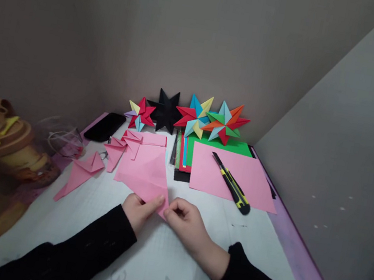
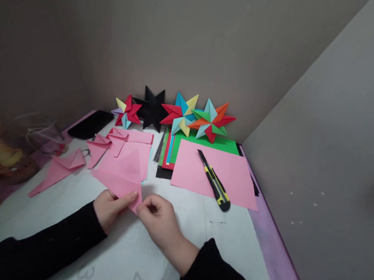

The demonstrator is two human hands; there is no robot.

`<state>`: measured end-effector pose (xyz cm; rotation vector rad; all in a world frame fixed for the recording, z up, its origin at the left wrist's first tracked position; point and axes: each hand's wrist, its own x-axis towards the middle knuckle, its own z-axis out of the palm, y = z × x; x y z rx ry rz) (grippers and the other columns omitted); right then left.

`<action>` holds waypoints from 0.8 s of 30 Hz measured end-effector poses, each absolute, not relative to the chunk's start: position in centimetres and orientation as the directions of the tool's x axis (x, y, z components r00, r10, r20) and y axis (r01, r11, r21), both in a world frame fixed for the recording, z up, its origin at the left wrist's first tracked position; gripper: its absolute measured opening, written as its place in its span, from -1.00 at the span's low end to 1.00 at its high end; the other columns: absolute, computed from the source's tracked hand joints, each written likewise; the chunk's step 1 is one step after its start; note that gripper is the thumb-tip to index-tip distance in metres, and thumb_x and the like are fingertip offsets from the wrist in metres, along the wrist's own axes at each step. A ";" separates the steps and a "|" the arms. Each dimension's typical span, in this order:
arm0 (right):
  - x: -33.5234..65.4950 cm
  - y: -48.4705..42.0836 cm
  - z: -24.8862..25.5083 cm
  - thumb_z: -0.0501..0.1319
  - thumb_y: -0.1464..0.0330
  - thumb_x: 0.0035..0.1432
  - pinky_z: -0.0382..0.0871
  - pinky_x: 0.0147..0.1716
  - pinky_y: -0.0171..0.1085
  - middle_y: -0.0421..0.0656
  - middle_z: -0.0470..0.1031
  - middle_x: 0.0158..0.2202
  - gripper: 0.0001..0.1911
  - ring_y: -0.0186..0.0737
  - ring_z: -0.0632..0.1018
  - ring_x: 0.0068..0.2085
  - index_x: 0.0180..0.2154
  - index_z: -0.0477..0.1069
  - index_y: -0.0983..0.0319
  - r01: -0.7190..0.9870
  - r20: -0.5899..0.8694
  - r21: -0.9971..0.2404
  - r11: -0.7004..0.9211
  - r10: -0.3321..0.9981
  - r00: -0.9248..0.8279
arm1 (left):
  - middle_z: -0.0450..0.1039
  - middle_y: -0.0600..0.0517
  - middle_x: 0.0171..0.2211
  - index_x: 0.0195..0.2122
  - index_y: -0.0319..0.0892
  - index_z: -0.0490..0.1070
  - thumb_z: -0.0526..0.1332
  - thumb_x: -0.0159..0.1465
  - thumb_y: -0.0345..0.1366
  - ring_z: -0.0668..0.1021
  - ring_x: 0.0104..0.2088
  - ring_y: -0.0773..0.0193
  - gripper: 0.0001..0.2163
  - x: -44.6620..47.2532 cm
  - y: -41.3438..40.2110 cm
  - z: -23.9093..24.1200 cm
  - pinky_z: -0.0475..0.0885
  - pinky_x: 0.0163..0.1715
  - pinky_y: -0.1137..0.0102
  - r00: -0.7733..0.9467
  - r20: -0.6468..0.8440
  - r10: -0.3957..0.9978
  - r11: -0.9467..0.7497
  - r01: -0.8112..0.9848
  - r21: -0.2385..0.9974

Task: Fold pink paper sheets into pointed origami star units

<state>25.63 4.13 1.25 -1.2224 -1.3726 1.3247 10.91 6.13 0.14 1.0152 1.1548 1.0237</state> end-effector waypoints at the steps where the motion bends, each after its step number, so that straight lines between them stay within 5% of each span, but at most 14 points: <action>1: 25.7 4.2 1.2 0.15 0.39 0.00 0.14 -0.54 -0.38 -0.29 0.23 -0.61 -0.83 -0.39 0.26 -0.55 -0.57 0.22 0.24 0.076 -0.056 -0.996 -0.045 0.986 -0.156 | 0.32 0.12 -0.70 -0.63 -0.28 0.38 0.31 0.04 -0.10 0.32 -0.63 0.41 -0.68 10.9 6.0 0.1 0.22 -0.58 0.48 0.145 -0.197 0.970 0.206 -0.052 0.977; 12: 26.7 5.0 1.5 0.17 0.40 -0.01 0.17 -0.50 -0.38 -0.29 0.24 -0.58 -0.85 -0.37 0.27 -0.51 -0.56 0.24 0.24 0.037 0.000 -0.999 0.003 0.996 -0.088 | 0.56 -0.07 -0.34 -0.33 -0.31 0.51 0.30 0.06 -0.18 0.54 -0.32 0.14 -0.73 10.9 5.8 1.3 0.42 -0.28 0.33 0.374 -0.160 0.914 0.150 0.054 0.987; 19: 26.9 5.4 1.3 0.18 0.31 0.05 0.17 -0.48 -0.36 -0.28 0.24 -0.57 -0.82 -0.38 0.28 -0.51 -0.52 0.26 0.24 -0.041 0.006 -0.999 0.005 0.999 -0.037 | 0.55 -0.07 -0.43 -0.42 -0.32 0.52 0.27 0.05 -0.20 0.53 -0.40 0.15 -0.76 10.9 5.8 1.2 0.39 -0.38 0.36 0.301 -0.242 0.922 0.192 0.188 0.963; 24: 26.4 4.9 1.1 0.20 0.27 0.03 0.13 -0.55 -0.38 -0.29 0.22 -0.58 -0.77 -0.39 0.26 -0.55 -0.53 0.23 0.23 0.021 -0.053 -0.999 -0.050 0.978 -0.202 | 0.49 -0.02 -0.56 -0.54 -0.30 0.48 0.27 0.06 -0.14 0.48 -0.50 0.23 -0.73 10.6 6.2 0.6 0.34 -0.47 0.40 0.207 -0.210 0.956 0.188 0.122 0.975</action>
